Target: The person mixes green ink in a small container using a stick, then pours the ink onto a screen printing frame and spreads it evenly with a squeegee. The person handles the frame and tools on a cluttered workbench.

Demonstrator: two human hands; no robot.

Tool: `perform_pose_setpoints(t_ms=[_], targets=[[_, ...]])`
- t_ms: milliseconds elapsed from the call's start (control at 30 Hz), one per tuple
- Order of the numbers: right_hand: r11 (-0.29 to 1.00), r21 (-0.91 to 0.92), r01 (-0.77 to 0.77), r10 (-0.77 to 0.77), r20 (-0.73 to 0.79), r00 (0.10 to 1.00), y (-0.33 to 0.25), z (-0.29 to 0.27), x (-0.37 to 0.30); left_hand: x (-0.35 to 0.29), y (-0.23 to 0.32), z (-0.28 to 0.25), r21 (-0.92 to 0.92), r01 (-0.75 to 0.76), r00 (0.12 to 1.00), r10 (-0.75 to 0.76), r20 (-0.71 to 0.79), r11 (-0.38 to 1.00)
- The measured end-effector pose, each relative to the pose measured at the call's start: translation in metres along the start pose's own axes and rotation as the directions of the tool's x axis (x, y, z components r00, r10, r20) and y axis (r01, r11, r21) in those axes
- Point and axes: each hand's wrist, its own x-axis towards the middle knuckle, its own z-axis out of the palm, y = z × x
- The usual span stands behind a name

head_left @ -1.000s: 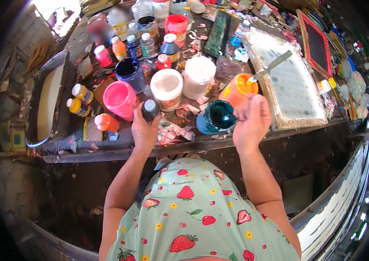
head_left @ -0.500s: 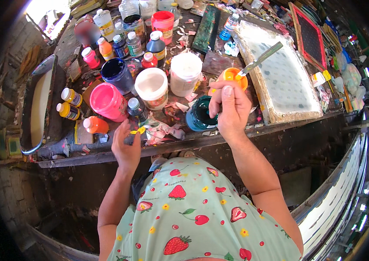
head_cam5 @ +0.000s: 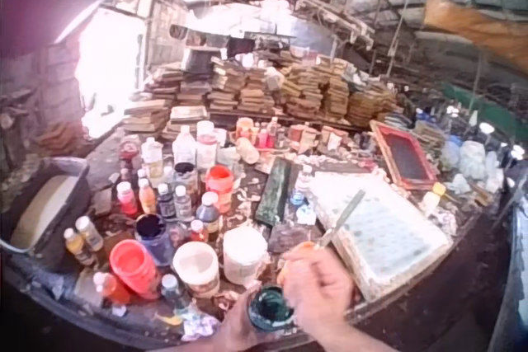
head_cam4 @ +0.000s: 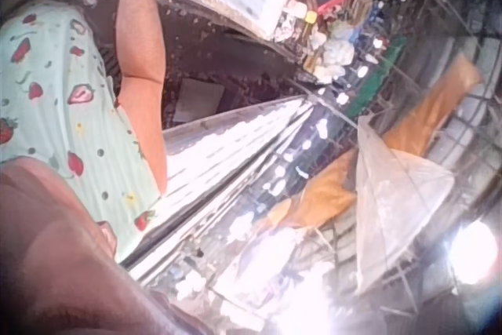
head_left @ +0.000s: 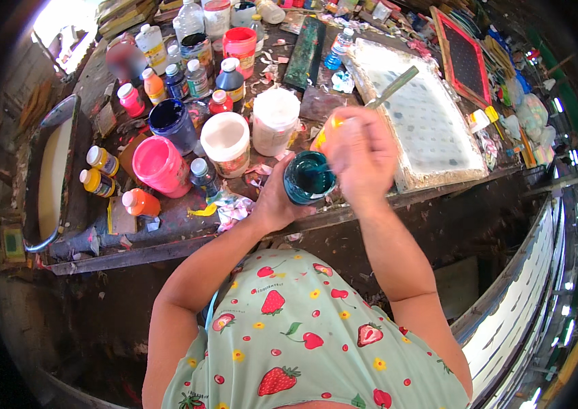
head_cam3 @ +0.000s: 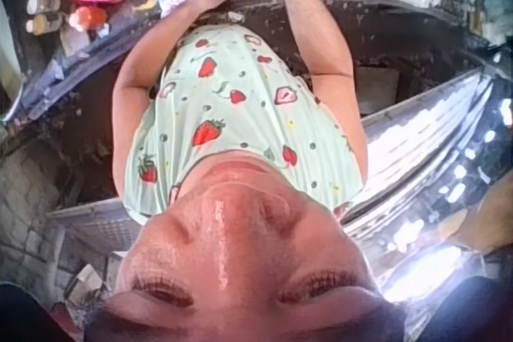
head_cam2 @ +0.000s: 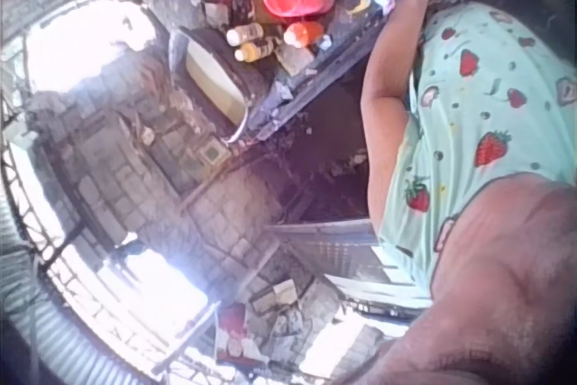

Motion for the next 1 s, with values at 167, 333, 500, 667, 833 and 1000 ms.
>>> perform_pose_setpoints(t_ms=[167,333,500,667,833,1000], targets=[[0.990,-0.039,-0.139,0.141,0.079,0.987,0.042,-0.014,-0.017,0.004,0.019,-0.003,0.118,0.160,0.986,-0.163,0.020,0.980],[0.993,0.096,-0.075,0.067,0.082,0.994,-0.006,-0.001,-0.011,-0.012,0.015,-0.005,-0.014,0.050,0.998,-0.050,0.030,0.999],[0.989,-0.005,-0.145,0.144,0.152,0.978,-0.008,-0.008,-0.031,-0.013,0.018,-0.006,0.129,0.093,0.995,-0.098,0.035,0.987],[0.999,0.002,-0.054,0.054,0.008,0.999,-0.008,-0.002,-0.012,-0.015,0.004,-0.005,0.125,0.042,0.999,-0.045,0.021,0.991],[0.988,0.059,-0.142,0.130,0.169,0.977,0.011,0.000,-0.039,-0.016,0.011,-0.005,0.158,0.001,1.000,-0.001,0.000,0.987],[0.995,-0.046,-0.091,0.095,0.105,0.990,0.002,-0.014,-0.019,-0.014,0.014,-0.005,0.183,0.013,1.000,-0.013,-0.002,0.983]])
